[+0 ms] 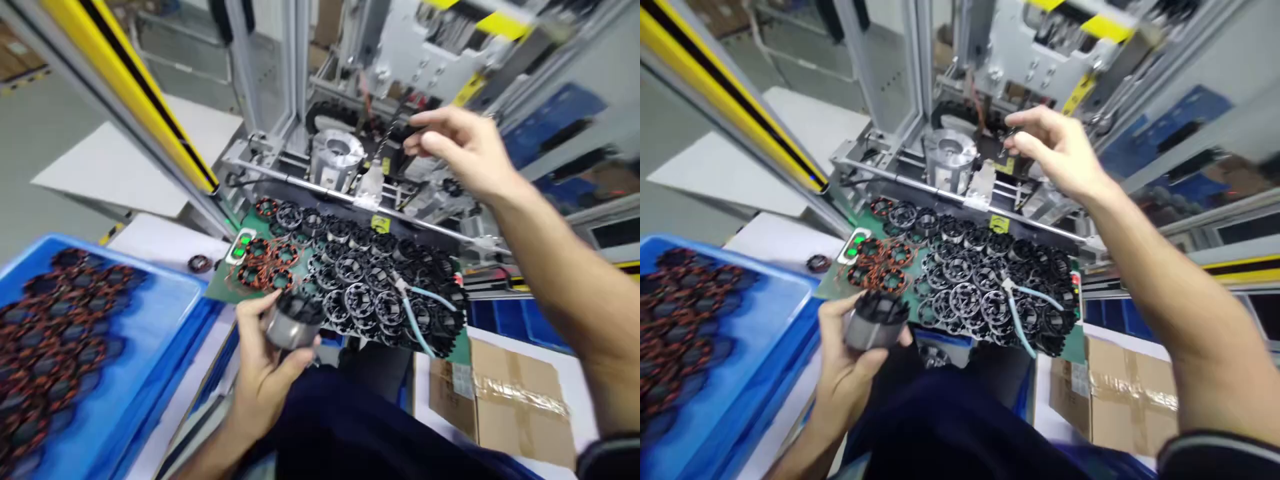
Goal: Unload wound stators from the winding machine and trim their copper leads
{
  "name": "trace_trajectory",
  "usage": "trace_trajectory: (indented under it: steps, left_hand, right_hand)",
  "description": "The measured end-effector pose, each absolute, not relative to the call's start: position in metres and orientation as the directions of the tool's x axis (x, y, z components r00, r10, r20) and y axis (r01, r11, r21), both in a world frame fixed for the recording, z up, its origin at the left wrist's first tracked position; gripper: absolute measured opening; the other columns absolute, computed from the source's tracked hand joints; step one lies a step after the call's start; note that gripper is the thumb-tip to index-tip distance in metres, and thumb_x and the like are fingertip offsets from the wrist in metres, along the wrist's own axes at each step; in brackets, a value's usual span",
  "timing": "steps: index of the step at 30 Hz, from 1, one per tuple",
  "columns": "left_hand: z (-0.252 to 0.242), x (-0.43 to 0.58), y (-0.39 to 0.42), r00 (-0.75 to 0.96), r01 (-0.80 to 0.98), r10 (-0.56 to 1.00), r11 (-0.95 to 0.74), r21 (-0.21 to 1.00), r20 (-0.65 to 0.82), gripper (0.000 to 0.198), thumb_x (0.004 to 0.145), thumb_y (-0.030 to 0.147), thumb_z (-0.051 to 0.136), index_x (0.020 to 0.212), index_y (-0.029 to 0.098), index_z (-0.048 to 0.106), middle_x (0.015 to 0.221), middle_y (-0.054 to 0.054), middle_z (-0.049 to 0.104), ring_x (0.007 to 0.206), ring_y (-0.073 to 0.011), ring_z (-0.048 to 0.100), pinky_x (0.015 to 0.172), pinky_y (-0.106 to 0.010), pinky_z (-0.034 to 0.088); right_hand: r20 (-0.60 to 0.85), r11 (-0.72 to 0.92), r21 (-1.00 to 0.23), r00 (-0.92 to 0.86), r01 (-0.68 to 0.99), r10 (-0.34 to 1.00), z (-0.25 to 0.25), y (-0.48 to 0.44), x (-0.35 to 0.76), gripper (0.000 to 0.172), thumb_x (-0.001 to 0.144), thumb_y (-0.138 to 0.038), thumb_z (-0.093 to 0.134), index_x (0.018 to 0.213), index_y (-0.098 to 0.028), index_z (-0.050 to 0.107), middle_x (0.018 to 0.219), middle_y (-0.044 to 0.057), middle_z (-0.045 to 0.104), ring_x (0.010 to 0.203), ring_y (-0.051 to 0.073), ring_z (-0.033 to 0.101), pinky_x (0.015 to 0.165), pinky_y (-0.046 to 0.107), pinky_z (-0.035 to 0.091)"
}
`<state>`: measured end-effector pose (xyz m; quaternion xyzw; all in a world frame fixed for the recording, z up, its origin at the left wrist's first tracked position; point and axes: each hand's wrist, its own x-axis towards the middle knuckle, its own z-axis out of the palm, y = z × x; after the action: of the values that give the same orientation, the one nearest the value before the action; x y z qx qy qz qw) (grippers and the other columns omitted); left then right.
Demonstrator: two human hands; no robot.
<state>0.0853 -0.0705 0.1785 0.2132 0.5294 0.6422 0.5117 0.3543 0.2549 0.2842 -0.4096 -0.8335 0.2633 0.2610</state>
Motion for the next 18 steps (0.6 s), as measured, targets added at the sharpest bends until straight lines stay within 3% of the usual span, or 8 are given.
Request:
trace_trajectory:
  steps: [2, 4, 7, 10, 12, 15, 18]
  left_hand:
    - [0.183, 0.087, -0.061, -0.321, -0.388, 0.924, 0.071, 0.919, -0.207, 0.083, 0.066, 0.032, 0.110, 0.134, 0.023, 0.063, 0.113, -0.010, 0.078, 0.090, -0.0290, 0.080, 0.085, -0.038, 0.063]
    - [0.187, 0.088, -0.052, -0.269, -0.345, 0.957, 0.013, 0.938, -0.112, 0.080, 0.066, 0.027, 0.110, 0.131, 0.022, 0.064, 0.118, -0.010, 0.077, 0.106, -0.0334, 0.080, 0.095, -0.041, 0.064]
    - [0.191, 0.092, -0.045, -0.144, -0.335, 0.989, -0.090, 0.938, 0.043, 0.065, 0.082, 0.037, 0.103, 0.131, 0.023, 0.062, 0.128, -0.010, 0.076, 0.120, -0.0333, 0.077, 0.104, -0.044, 0.063]
    - [0.195, 0.097, -0.048, -0.040, -0.367, 0.994, -0.107, 0.924, 0.099, 0.059, 0.092, 0.046, 0.096, 0.132, 0.025, 0.058, 0.138, -0.013, 0.077, 0.127, -0.0331, 0.078, 0.106, -0.046, 0.063]
    - [0.198, 0.098, -0.053, -0.009, -0.387, 0.995, -0.094, 0.917, 0.098, 0.063, 0.092, 0.045, 0.097, 0.135, 0.026, 0.054, 0.147, -0.015, 0.074, 0.125, -0.0331, 0.079, 0.099, -0.044, 0.066]
    - [0.202, 0.097, -0.063, -0.024, -0.394, 0.998, -0.060, 0.917, 0.055, 0.074, 0.086, 0.034, 0.101, 0.137, 0.026, 0.049, 0.150, -0.017, 0.072, 0.110, -0.0298, 0.082, 0.080, -0.037, 0.068]
    - [0.205, 0.094, -0.070, -0.092, -0.384, 0.996, -0.048, 0.922, 0.013, 0.072, 0.080, 0.022, 0.103, 0.132, 0.025, 0.053, 0.146, -0.015, 0.072, 0.112, -0.0300, 0.083, 0.078, -0.033, 0.067]
  right_hand:
    - [0.131, 0.455, -0.821, -0.660, 0.346, 0.739, 0.293, 0.201, 0.331, 0.051, 0.104, -0.061, 0.079, 0.149, -0.037, 0.077, 0.128, 0.005, 0.086, 0.115, 0.028, 0.083, 0.106, 0.048, 0.068]
    - [-0.053, 0.340, -0.894, -0.822, 0.293, 0.568, 0.298, 0.149, 0.311, 0.054, 0.105, -0.052, 0.082, 0.157, -0.041, 0.072, 0.135, 0.004, 0.083, 0.116, 0.025, 0.083, 0.099, 0.042, 0.070]
    - [-0.156, 0.271, -0.921, -0.903, 0.280, 0.400, 0.297, 0.100, 0.291, 0.061, 0.103, -0.043, 0.085, 0.162, -0.043, 0.069, 0.140, 0.002, 0.081, 0.116, 0.021, 0.081, 0.098, 0.036, 0.069]
    - [-0.179, 0.225, -0.932, -0.902, 0.283, 0.392, 0.293, 0.086, 0.285, 0.056, 0.103, -0.041, 0.087, 0.157, -0.040, 0.072, 0.133, 0.001, 0.082, 0.117, 0.020, 0.079, 0.100, 0.033, 0.066]
    - [-0.199, 0.153, -0.947, -0.892, 0.281, 0.407, 0.293, 0.084, 0.284, 0.052, 0.103, -0.039, 0.086, 0.154, -0.038, 0.074, 0.130, 0.001, 0.081, 0.114, 0.020, 0.079, 0.098, 0.032, 0.065]
    - [-0.216, 0.051, -0.964, -0.883, 0.260, 0.417, 0.294, 0.079, 0.281, 0.048, 0.105, -0.037, 0.085, 0.152, -0.037, 0.075, 0.126, 0.002, 0.081, 0.112, 0.019, 0.079, 0.094, 0.030, 0.066]
    - [-0.233, -0.003, -0.967, -0.880, 0.254, 0.415, 0.294, 0.073, 0.274, 0.046, 0.104, -0.034, 0.087, 0.149, -0.036, 0.076, 0.128, 0.002, 0.082, 0.116, 0.020, 0.080, 0.097, 0.030, 0.067]
